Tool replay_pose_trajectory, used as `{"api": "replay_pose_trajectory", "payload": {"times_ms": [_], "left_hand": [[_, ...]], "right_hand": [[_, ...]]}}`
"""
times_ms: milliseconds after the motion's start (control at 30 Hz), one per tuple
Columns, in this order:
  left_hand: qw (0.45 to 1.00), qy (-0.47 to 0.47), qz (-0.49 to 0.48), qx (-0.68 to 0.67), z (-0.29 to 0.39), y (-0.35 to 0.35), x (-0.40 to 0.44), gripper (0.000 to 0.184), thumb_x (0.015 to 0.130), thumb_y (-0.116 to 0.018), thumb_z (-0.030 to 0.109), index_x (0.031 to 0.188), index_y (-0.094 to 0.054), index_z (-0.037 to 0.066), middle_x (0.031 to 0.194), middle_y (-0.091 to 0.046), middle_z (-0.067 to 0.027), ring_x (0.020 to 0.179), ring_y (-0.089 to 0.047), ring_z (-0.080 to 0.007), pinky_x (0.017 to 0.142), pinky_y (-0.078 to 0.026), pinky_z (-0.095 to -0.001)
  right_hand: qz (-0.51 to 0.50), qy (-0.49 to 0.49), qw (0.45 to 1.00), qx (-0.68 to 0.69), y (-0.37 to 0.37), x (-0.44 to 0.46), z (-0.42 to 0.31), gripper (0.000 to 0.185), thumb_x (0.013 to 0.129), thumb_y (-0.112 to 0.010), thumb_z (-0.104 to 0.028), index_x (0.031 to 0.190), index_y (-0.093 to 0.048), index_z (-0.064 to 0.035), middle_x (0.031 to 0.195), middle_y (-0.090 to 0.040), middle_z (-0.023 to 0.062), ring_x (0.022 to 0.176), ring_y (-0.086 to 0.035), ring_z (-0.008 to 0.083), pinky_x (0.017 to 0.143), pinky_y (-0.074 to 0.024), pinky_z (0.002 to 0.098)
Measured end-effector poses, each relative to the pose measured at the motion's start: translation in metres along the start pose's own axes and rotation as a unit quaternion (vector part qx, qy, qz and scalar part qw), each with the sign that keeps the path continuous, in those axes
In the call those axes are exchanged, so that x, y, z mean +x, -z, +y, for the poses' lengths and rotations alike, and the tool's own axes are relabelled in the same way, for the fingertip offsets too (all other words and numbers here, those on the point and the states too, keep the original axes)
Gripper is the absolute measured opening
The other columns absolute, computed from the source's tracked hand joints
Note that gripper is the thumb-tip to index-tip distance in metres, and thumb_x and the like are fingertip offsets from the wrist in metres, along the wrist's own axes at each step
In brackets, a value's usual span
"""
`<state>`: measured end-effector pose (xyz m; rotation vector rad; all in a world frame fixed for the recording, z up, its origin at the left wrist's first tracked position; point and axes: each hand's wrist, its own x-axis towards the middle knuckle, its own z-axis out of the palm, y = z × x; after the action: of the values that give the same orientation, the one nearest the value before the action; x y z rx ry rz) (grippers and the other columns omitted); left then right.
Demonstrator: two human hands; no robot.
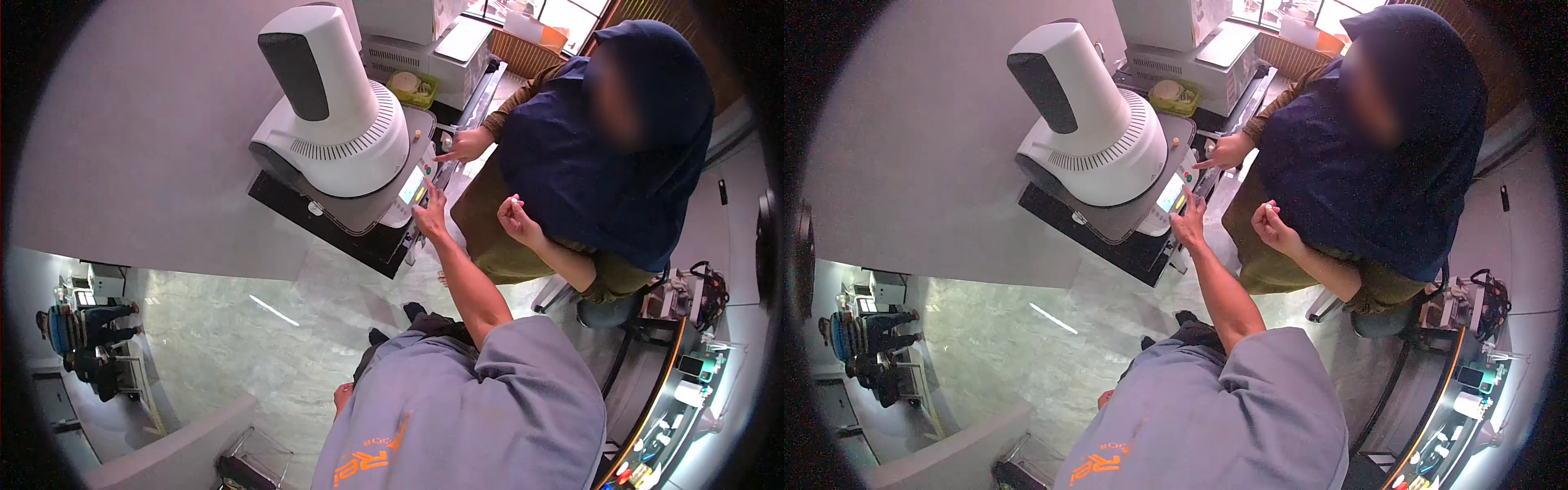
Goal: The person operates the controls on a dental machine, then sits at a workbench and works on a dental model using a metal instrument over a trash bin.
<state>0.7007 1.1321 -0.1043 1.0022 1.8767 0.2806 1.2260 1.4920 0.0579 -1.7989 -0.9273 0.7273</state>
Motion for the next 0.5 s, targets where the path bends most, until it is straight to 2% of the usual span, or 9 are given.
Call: {"api": "replay_pose_trajectory", "payload": {"times_ms": [67, 167, 367, 500], "left_hand": [[1.000, 0.007, 0.002, 0.007, -0.007, -0.002, -0.002, 0.029, 0.092, -0.067, 0.033, 0.102, -0.075, 0.007, 0.089, -0.075, -0.0123, 0.083, -0.070, -0.0216, 0.076, -0.055, -0.0362], [0.999, -0.018, -0.009, 0.042, 0.020, 0.008, -0.021, 0.030, 0.093, -0.066, 0.033, 0.101, -0.075, 0.006, 0.088, -0.075, -0.0126, 0.083, -0.070, -0.0218, 0.076, -0.054, -0.0365], [1.000, -0.003, 0.000, 0.018, 0.013, 0.003, -0.015, 0.029, 0.092, -0.067, 0.031, 0.102, -0.075, 0.006, 0.087, -0.074, -0.0134, 0.081, -0.069, -0.0211, 0.076, -0.054, -0.0364], [1.000, -0.024, -0.008, -0.017, -0.003, 0.000, -0.008, 0.029, 0.092, -0.067, 0.031, 0.102, -0.075, 0.005, 0.088, -0.074, -0.0136, 0.082, -0.069, -0.0210, 0.076, -0.054, -0.0363]], "right_hand": [[-0.007, 0.006, 1.000, -0.013, -0.002, 0.000, 0.003, 0.087, 0.073, -0.061, -0.016, 0.154, -0.029, -0.0280, 0.154, -0.015, 0.0341, 0.147, -0.016, 0.0505, 0.120, -0.0260, 0.0494], [-0.007, -0.014, 1.000, -0.008, 0.000, -0.001, -0.005, 0.089, 0.070, -0.062, -0.016, 0.153, -0.030, -0.0205, 0.151, -0.023, 0.0347, 0.144, -0.019, 0.0484, 0.120, -0.0226, 0.0495], [-0.023, -0.041, 0.999, -0.026, 0.000, 0.002, -0.011, 0.090, 0.072, -0.061, -0.016, 0.155, -0.026, -0.0224, 0.153, -0.018, 0.0368, 0.147, -0.011, 0.0503, 0.120, -0.0240, 0.0499], [0.012, -0.025, 0.999, -0.025, -0.005, 0.000, -0.010, 0.083, 0.072, -0.063, -0.014, 0.149, -0.032, -0.0153, 0.147, -0.029, 0.0346, 0.143, -0.023, 0.0480, 0.117, -0.0281, 0.0492]]}}
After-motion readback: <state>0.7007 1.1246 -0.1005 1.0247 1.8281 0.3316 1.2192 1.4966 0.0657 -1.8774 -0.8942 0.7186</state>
